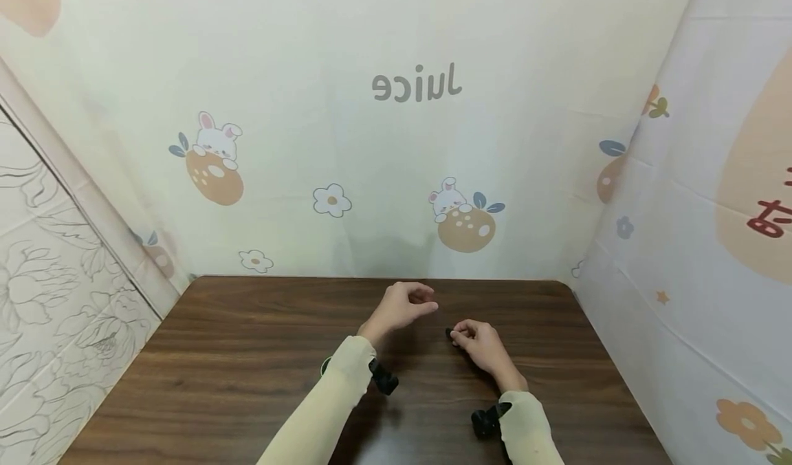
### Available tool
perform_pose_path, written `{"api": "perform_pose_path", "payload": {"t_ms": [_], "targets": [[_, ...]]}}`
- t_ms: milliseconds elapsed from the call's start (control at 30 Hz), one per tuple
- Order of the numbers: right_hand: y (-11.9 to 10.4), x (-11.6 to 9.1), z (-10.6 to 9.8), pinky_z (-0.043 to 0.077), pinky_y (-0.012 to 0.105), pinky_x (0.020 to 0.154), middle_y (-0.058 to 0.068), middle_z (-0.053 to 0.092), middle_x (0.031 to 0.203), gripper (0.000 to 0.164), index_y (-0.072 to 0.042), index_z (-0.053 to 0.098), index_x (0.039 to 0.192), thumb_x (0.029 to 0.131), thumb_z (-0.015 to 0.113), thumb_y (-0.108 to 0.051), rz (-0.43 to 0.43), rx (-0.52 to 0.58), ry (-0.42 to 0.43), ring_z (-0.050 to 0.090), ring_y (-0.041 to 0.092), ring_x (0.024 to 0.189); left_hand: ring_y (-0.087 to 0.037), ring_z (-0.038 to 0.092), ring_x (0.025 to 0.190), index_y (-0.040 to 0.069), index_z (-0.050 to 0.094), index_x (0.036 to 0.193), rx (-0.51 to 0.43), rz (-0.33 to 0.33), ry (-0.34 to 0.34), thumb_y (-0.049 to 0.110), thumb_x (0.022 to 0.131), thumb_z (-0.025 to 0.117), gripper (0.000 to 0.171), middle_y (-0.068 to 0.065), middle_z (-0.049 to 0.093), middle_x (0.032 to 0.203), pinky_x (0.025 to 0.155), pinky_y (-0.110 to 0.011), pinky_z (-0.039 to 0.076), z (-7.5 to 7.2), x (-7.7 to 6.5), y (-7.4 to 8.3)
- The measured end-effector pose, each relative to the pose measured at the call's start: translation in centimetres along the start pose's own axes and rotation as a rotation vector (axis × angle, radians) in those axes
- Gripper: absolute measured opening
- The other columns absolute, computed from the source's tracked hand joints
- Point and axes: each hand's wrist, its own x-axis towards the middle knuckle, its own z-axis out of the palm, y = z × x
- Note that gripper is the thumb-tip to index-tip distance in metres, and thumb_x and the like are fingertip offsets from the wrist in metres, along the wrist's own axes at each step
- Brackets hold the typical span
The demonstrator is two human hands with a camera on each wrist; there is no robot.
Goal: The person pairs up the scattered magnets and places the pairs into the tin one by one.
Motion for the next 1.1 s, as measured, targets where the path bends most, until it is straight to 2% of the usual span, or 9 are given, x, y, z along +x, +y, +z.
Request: {"api": "perform_pose_path", "payload": {"t_ms": [333,467,600,833,1000,1100], "targets": [[0.1,0.2,0.2,0.050,0.027,0.065,0.002,0.072,0.086,0.018,-0.006,0.072,0.104,0.103,0.064,-0.023,0.003,-0.001,-0.002,0.062,0.014,0.075,-0.013,0.068,0.104,0.022,0.069,0.133,0.021,0.052,0.030,0.042,0.094,0.075,0.044,-0.002,0.073,0.120,0.086,-0.028,0.056,-3.6,-1.8,1.7],[0.1,0.1,0.1,0.050,0.027,0.065,0.002,0.072,0.087,0.018,-0.006,0.072,0.104,0.103,0.065,-0.023,0.012,0.009,0.010,0.061,0.014,0.075,-0.017,0.068,0.105,0.021,0.068,0.135,0.067,0.098,0.034,0.043,0.094,0.075,0.047,-0.002,0.073,0.120,0.086,-0.029,0.055,-4.5,-2.7,1.8],[0.1,0.0,0.1,0.051,0.027,0.067,0.003,0.073,0.088,0.019,-0.005,0.071,0.105,0.103,0.065,-0.023,0.021,0.020,0.014,0.062,0.014,0.076,-0.019,0.068,0.108,0.023,0.068,0.135,0.095,0.114,0.033,0.046,0.092,0.076,0.049,0.001,0.073,0.118,0.090,-0.031,0.055,-5.2,-3.7,1.5],[0.4,0.2,0.4,0.054,0.027,0.070,0.005,0.074,0.091,0.023,-0.005,0.072,0.109,0.103,0.064,-0.026,0.016,0.069,0.001,0.065,0.014,0.078,-0.017,0.065,0.114,0.026,0.063,0.139,0.104,0.139,-0.027,0.049,0.092,0.075,0.054,0.004,0.070,0.125,0.096,-0.036,0.054,-7.2,-6.7,-0.2],[0.7,0.2,0.2,0.055,0.027,0.070,0.006,0.076,0.093,0.023,-0.004,0.073,0.109,0.103,0.065,-0.025,0.018,0.085,-0.001,0.066,0.013,0.077,-0.008,0.063,0.112,0.031,0.061,0.141,0.076,0.151,-0.040,0.050,0.092,0.075,0.054,0.010,0.068,0.126,0.093,-0.034,0.055,-8.2,-9.1,-2.6],[0.8,0.3,0.1,0.055,0.028,0.070,0.007,0.076,0.094,0.022,-0.004,0.073,0.109,0.103,0.066,-0.024,0.026,0.088,0.001,0.066,0.013,0.077,-0.005,0.061,0.112,0.034,0.060,0.141,0.057,0.133,-0.027,0.052,0.092,0.074,0.054,0.013,0.068,0.125,0.091,-0.038,0.055,-8.8,-10.5,-4.2]]}}
